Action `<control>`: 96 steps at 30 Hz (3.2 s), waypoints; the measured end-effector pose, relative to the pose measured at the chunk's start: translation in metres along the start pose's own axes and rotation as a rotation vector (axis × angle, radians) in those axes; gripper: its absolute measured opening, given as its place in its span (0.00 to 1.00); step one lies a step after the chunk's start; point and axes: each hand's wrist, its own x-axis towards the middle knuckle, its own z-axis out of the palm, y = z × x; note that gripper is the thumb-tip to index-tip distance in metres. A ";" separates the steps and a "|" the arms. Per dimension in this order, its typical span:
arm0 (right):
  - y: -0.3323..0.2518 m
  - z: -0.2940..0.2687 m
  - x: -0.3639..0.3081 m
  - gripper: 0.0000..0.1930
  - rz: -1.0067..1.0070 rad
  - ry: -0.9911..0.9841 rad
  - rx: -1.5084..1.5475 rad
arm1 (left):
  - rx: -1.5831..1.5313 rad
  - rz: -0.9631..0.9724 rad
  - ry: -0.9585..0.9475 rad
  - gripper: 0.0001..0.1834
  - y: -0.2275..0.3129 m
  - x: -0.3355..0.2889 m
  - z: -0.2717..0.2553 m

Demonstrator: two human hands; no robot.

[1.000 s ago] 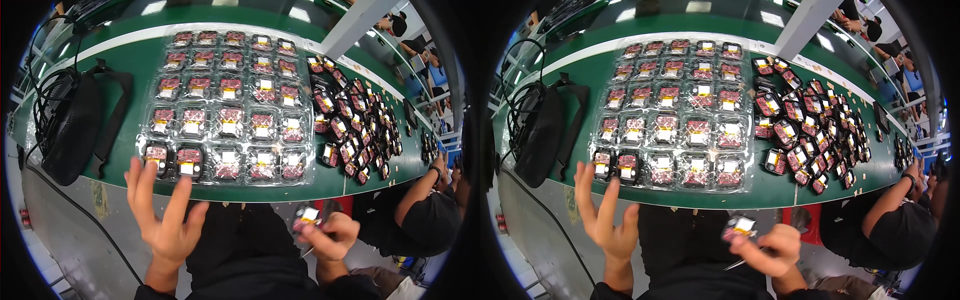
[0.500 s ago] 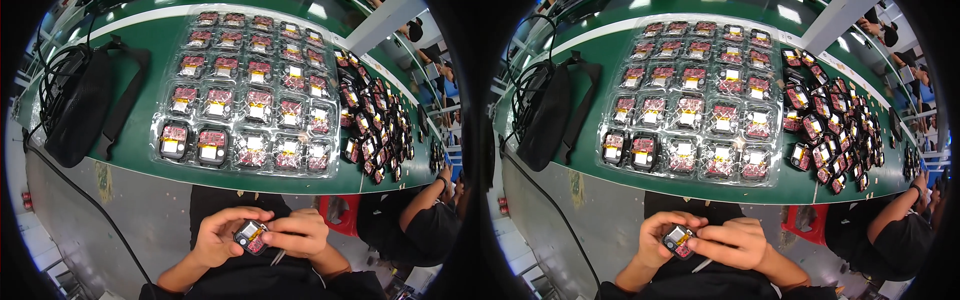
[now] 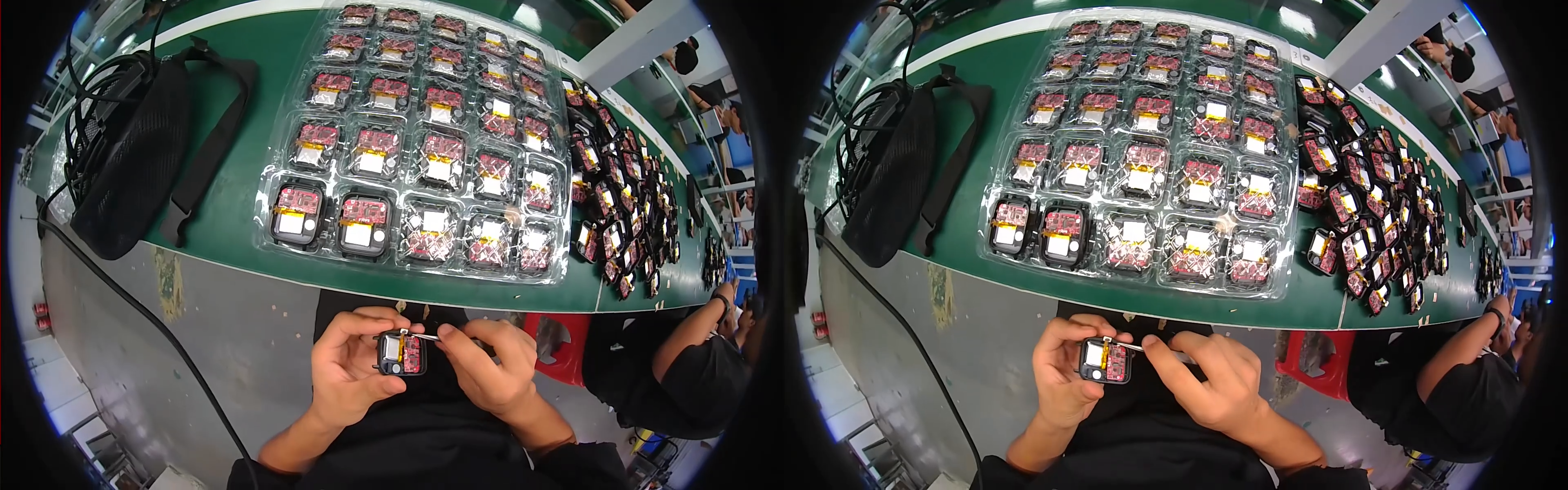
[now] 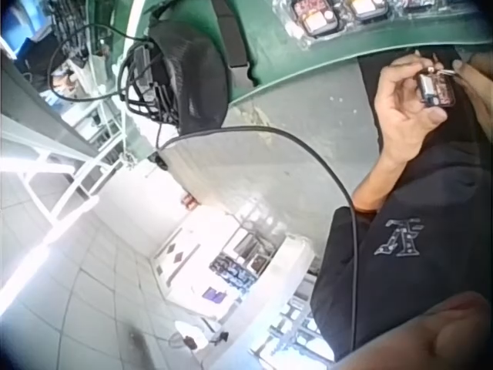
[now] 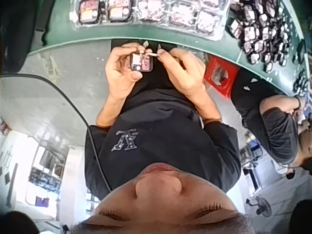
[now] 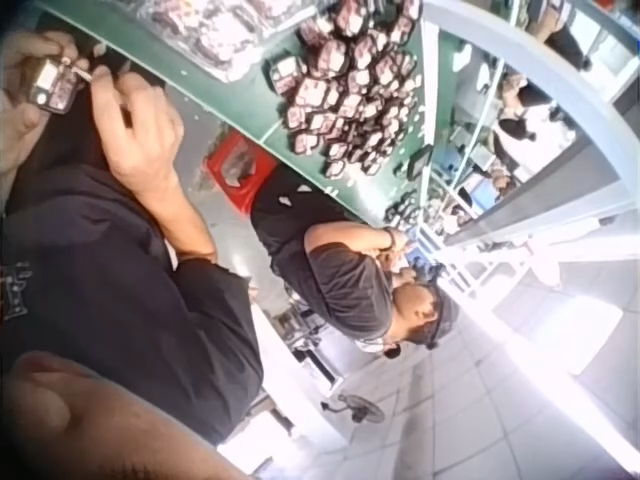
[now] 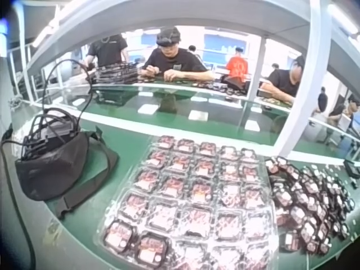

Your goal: The worker is using tweezers to connect ribbon cables and internal components inside the housing of several smartwatches on an assembly line.

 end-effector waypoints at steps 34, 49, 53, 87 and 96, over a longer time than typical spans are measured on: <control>-0.004 -0.011 0.008 0.14 0.103 -0.075 0.195 | 0.014 -0.053 -0.064 0.32 0.005 -0.007 0.007; 0.001 -0.026 -0.003 0.12 0.323 -0.003 0.368 | -0.133 -0.259 0.028 0.17 0.015 0.000 0.019; 0.002 -0.030 -0.003 0.12 0.335 -0.003 0.361 | -0.081 -0.267 0.055 0.14 0.013 -0.001 0.020; 0.038 -0.072 0.006 0.15 0.576 0.179 -0.322 | 1.257 0.403 0.104 0.16 0.063 0.083 0.081; 0.039 -0.073 0.006 0.15 0.545 0.195 -0.280 | 1.620 0.565 0.004 0.17 0.059 0.076 0.065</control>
